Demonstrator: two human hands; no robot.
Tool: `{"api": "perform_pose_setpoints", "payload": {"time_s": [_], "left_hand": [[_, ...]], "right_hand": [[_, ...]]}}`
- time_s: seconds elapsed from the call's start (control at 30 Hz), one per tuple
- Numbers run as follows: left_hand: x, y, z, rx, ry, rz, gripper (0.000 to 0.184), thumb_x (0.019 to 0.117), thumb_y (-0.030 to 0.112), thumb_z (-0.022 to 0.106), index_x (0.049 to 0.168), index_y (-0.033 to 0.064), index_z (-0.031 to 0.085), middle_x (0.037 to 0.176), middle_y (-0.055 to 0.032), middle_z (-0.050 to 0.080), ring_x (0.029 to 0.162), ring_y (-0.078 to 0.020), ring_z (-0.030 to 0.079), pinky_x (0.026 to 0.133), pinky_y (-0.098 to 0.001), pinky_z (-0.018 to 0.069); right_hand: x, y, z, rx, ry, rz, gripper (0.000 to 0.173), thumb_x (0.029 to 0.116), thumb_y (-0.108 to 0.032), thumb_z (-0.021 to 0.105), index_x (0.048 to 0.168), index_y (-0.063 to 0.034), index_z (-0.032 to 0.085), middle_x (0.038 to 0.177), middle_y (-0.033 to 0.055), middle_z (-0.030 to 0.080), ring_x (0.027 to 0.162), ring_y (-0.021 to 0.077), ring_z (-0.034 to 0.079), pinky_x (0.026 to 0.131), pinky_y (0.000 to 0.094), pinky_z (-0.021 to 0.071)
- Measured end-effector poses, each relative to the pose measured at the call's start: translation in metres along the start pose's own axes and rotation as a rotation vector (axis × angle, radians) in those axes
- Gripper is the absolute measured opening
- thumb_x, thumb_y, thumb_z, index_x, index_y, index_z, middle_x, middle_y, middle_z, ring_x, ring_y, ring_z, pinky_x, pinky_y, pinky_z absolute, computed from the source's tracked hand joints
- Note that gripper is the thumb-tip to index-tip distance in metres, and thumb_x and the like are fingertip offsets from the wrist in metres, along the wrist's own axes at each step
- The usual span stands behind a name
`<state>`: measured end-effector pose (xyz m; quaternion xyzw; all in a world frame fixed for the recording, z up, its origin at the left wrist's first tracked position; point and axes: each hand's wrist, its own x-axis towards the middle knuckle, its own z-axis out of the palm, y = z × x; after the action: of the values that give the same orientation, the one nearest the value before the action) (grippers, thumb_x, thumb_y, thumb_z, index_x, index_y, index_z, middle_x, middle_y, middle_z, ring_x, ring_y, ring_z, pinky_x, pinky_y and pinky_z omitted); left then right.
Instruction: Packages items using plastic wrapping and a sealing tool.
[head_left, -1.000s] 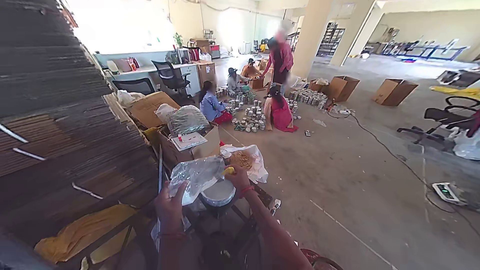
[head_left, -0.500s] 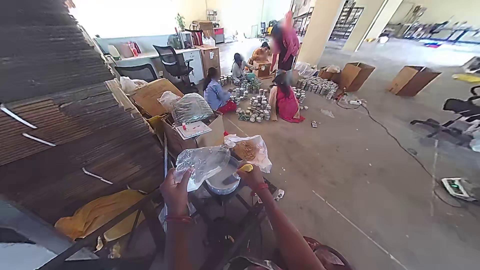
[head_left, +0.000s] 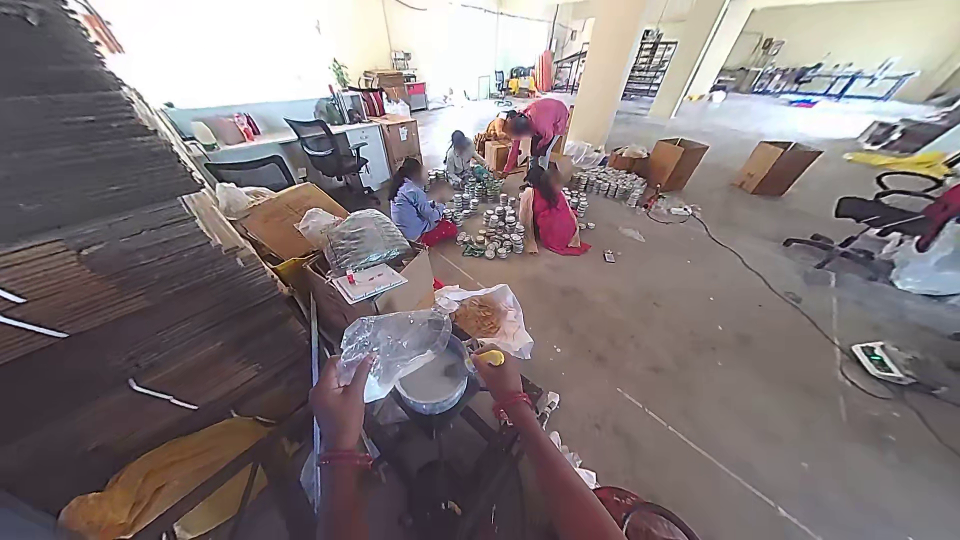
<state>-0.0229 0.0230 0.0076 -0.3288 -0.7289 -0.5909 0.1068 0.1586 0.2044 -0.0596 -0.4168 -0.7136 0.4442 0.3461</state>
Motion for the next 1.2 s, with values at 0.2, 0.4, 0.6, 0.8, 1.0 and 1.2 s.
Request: {"api": "perform_pose_setpoints", "payload": {"time_s": [0.2, 0.4, 0.6, 0.8, 1.0, 1.2], "left_hand": [[0.002, 0.002, 0.001, 0.043, -0.023, -0.013, 0.038, 0.0921, 0.018, 0.074, 0.115, -0.0112, 0.066, 0.105, -0.0242, 0.071, 0.099, -0.0168, 0.069, 0.093, -0.0339, 0.0522], [0.003, -0.002, 0.000, 0.045, -0.049, -0.014, 0.038, 0.0925, 0.020, 0.074, 0.116, -0.0099, 0.067, 0.105, -0.0228, 0.072, 0.098, -0.0175, 0.070, 0.093, -0.0356, 0.0534], [0.008, -0.002, 0.001, 0.100, -0.091, 0.049, 0.037, 0.0929, 0.022, 0.073, 0.113, -0.0087, 0.068, 0.100, -0.0226, 0.072, 0.093, -0.0194, 0.071, 0.089, -0.0370, 0.0541], [0.012, -0.001, 0.003, 0.143, -0.134, 0.058, 0.037, 0.0937, 0.021, 0.072, 0.114, -0.0101, 0.068, 0.101, -0.0265, 0.072, 0.096, -0.0315, 0.071, 0.090, -0.0492, 0.0532], [0.016, 0.002, 0.006, 0.177, -0.199, 0.068, 0.037, 0.0943, 0.025, 0.072, 0.112, -0.0072, 0.070, 0.100, -0.0255, 0.072, 0.097, -0.0356, 0.071, 0.090, -0.0562, 0.0517], [0.017, 0.003, 0.003, 0.207, -0.221, 0.066, 0.036, 0.0946, 0.024, 0.072, 0.114, -0.0069, 0.069, 0.100, -0.0258, 0.072, 0.097, -0.0363, 0.071, 0.090, -0.0559, 0.0522]], "right_hand": [[0.001, 0.012, 0.017, 0.212, -0.173, 0.030, 0.017, 0.0893, -0.015, 0.074, 0.102, -0.0030, 0.073, 0.096, 0.0080, 0.074, 0.081, 0.0139, 0.070, 0.079, 0.0356, 0.0594], [-0.003, -0.002, 0.013, 0.065, -0.012, 0.058, 0.020, 0.0909, -0.020, 0.074, 0.104, -0.0055, 0.075, 0.095, 0.0097, 0.074, 0.088, 0.0201, 0.070, 0.084, 0.0455, 0.0556], [-0.005, 0.009, 0.026, 0.317, -0.142, 0.164, 0.018, 0.0923, -0.014, 0.075, 0.104, -0.0015, 0.072, 0.093, 0.0097, 0.074, 0.078, 0.0155, 0.072, 0.076, 0.0347, 0.0622], [0.002, 0.009, 0.011, 0.191, 0.011, 0.105, 0.019, 0.0926, -0.020, 0.074, 0.102, -0.0039, 0.073, 0.091, 0.0066, 0.073, 0.082, 0.0129, 0.068, 0.080, 0.0368, 0.0566], [0.008, 0.008, 0.014, 0.253, -0.181, 0.123, 0.020, 0.0930, -0.016, 0.074, 0.106, -0.0015, 0.071, 0.097, 0.0102, 0.073, 0.081, 0.0158, 0.072, 0.078, 0.0356, 0.0622], [0.012, 0.010, 0.009, 0.157, -0.011, 0.039, 0.019, 0.0925, -0.020, 0.073, 0.103, -0.0037, 0.073, 0.092, 0.0071, 0.072, 0.081, 0.0131, 0.068, 0.078, 0.0360, 0.0562]]}}
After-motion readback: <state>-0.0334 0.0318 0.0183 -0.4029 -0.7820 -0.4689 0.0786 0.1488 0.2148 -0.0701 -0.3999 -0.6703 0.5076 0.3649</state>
